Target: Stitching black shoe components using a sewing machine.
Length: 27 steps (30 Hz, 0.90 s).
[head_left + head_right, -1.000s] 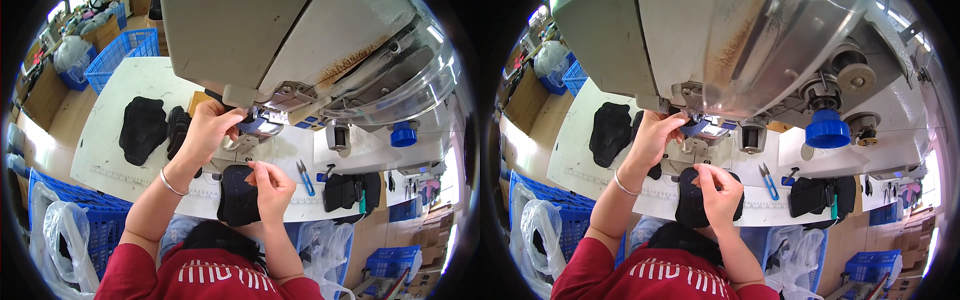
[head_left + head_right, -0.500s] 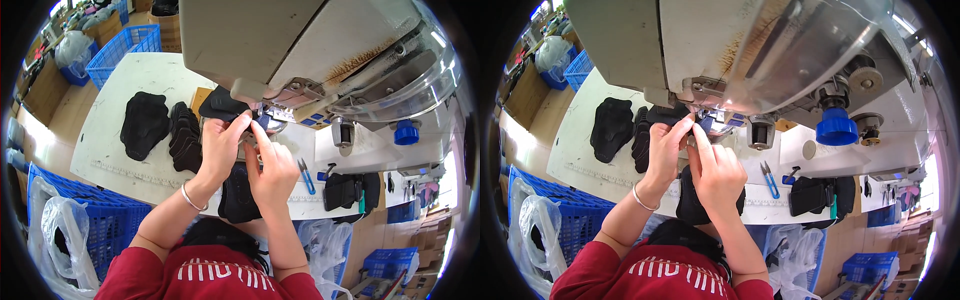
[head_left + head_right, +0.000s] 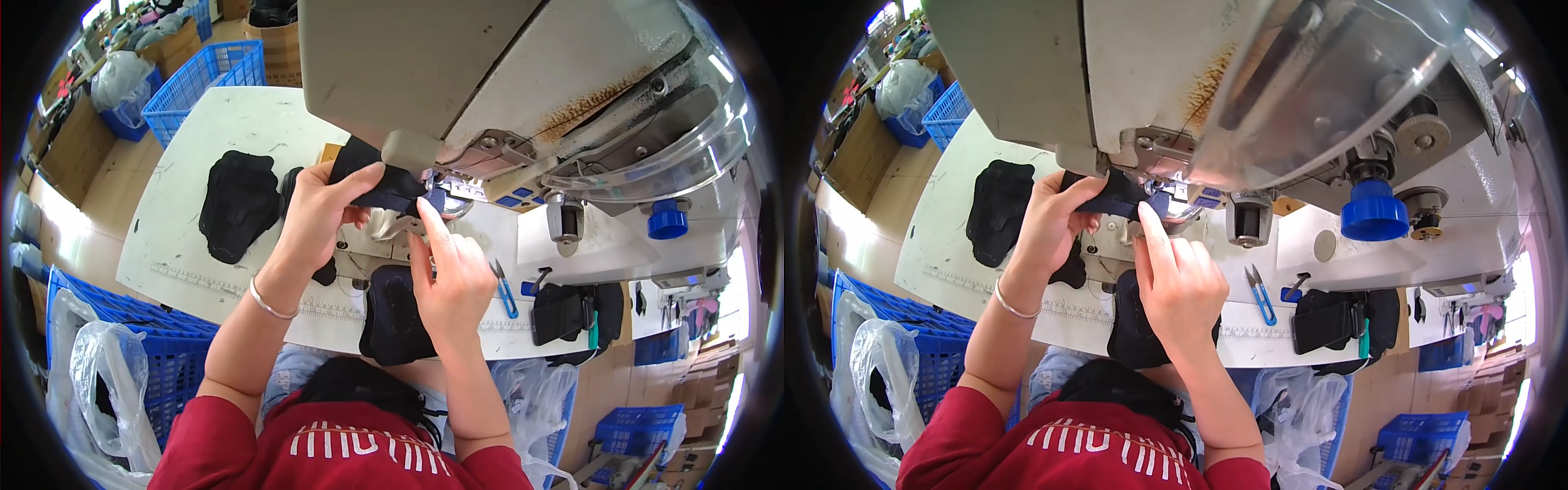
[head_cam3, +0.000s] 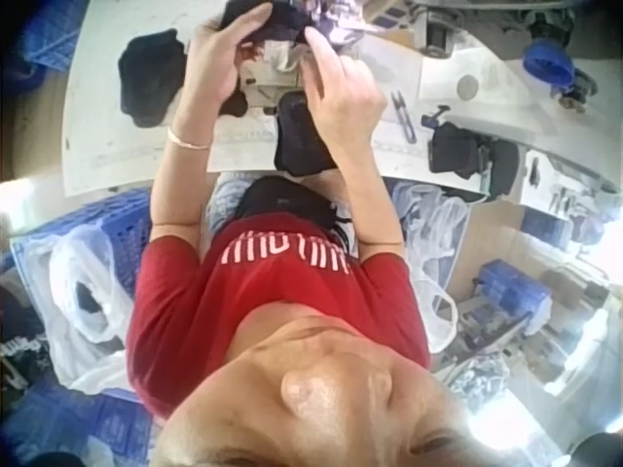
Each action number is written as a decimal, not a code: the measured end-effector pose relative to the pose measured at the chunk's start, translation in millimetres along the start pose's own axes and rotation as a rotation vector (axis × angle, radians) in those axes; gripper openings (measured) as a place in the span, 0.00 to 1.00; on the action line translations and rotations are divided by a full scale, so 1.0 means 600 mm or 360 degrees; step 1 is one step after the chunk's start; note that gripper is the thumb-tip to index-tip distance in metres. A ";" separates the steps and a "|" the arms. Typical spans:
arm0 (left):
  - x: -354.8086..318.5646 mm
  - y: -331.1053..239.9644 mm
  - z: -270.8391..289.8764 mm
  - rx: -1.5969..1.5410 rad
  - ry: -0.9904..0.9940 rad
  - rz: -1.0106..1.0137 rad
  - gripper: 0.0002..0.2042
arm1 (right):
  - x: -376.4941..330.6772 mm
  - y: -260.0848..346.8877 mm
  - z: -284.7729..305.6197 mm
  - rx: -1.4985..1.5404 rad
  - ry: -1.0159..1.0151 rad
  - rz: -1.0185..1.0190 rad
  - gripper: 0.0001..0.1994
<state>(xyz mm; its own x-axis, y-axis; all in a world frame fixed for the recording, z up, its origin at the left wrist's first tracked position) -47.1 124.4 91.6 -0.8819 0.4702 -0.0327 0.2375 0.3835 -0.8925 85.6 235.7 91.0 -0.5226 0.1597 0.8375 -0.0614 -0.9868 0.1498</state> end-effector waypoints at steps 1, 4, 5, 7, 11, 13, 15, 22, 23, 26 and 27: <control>-0.002 0.001 0.000 0.0000 -0.0002 0.0000 0.09 | 0.000 -0.001 0.000 0.0002 0.0001 0.0001 0.21; -0.014 0.011 -0.003 -0.0052 -0.0062 -0.0085 0.08 | -0.003 0.001 0.002 -0.0017 0.0015 -0.0002 0.22; -0.014 0.016 -0.002 -0.0105 -0.0070 -0.0096 0.08 | -0.003 0.003 0.001 -0.0026 0.0018 -0.0003 0.22; -0.017 0.022 -0.004 -0.0184 -0.0089 -0.0110 0.08 | -0.005 0.002 -0.001 -0.0039 0.0024 -0.0003 0.22; -0.025 0.029 -0.010 -0.0252 -0.0102 -0.0122 0.07 | -0.007 -0.003 -0.002 -0.0047 0.0000 0.0015 0.22; -0.035 0.028 -0.015 -0.0291 -0.0163 -0.0149 0.07 | -0.006 -0.003 -0.001 -0.0050 0.0011 0.0011 0.23; -0.037 0.033 -0.020 -0.0326 -0.0181 -0.0143 0.07 | -0.006 -0.006 0.000 -0.0055 0.0005 0.0014 0.23; -0.036 0.045 -0.022 -0.0455 -0.0229 -0.0107 0.06 | 0.005 -0.004 0.006 -0.0045 0.0038 0.0025 0.23; -0.037 0.046 -0.024 -0.0454 -0.0231 -0.0109 0.06 | 0.005 -0.006 0.006 -0.0062 0.0045 0.0034 0.23; -0.043 0.049 -0.031 -0.0538 -0.0291 -0.0083 0.06 | 0.003 -0.012 0.002 -0.0113 0.0021 0.0079 0.23; -0.045 0.054 -0.031 -0.0565 -0.0312 -0.0076 0.06 | 0.003 -0.013 0.001 -0.0149 -0.0009 0.0116 0.22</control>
<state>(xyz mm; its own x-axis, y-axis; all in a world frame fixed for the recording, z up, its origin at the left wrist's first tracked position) -8.2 138.7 72.1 -0.9481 0.2980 -0.1107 0.2899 0.6679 -0.6854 85.4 243.5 91.4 -0.5239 0.0874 0.8473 -0.1026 -0.9940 0.0391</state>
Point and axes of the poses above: each hand's wrist, its own x-axis towards the middle knuckle, its own z-axis out of the back of the hand, y = z × x, the point moved 1 cm from there along x, towards the middle knuckle, and after that the axes turned 6 degrees about -y, right-handed, at the moved point
